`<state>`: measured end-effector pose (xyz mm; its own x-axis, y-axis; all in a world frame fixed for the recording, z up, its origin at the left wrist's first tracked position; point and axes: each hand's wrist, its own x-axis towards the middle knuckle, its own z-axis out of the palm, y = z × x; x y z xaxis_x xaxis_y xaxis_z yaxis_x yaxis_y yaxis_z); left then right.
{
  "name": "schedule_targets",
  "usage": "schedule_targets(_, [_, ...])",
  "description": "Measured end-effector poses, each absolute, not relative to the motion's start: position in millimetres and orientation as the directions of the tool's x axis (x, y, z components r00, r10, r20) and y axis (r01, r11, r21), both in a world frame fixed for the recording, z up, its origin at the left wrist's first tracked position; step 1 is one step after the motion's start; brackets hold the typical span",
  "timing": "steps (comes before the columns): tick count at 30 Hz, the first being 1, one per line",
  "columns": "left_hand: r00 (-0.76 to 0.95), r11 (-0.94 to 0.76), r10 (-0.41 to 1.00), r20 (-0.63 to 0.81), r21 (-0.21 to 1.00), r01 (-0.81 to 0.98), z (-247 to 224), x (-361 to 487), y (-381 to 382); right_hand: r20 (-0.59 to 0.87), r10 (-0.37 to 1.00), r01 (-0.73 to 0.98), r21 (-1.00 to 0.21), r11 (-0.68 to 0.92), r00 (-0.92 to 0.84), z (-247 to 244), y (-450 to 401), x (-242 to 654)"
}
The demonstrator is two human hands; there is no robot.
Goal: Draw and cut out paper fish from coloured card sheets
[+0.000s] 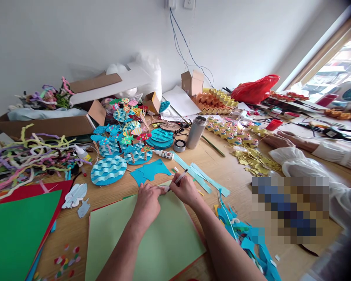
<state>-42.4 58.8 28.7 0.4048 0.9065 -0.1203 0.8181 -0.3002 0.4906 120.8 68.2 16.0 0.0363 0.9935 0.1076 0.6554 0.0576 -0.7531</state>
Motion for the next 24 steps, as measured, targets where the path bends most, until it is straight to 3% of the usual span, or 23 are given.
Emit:
schedule_targets(11, [0.454, -0.381, 0.89, -0.048, 0.468, 0.797, 27.7, -43.0, 55.7, 0.148, 0.985, 0.661, -0.749, 0.055, 0.085, 9.5, 70.6, 122.8])
schedule_targets(24, [0.454, -0.382, 0.886, -0.092, 0.409, 0.828, 33.4, -40.7, 54.0, 0.143, 0.984, 0.68, -0.732, 0.03, 0.111, 12.1, 70.2, 123.0])
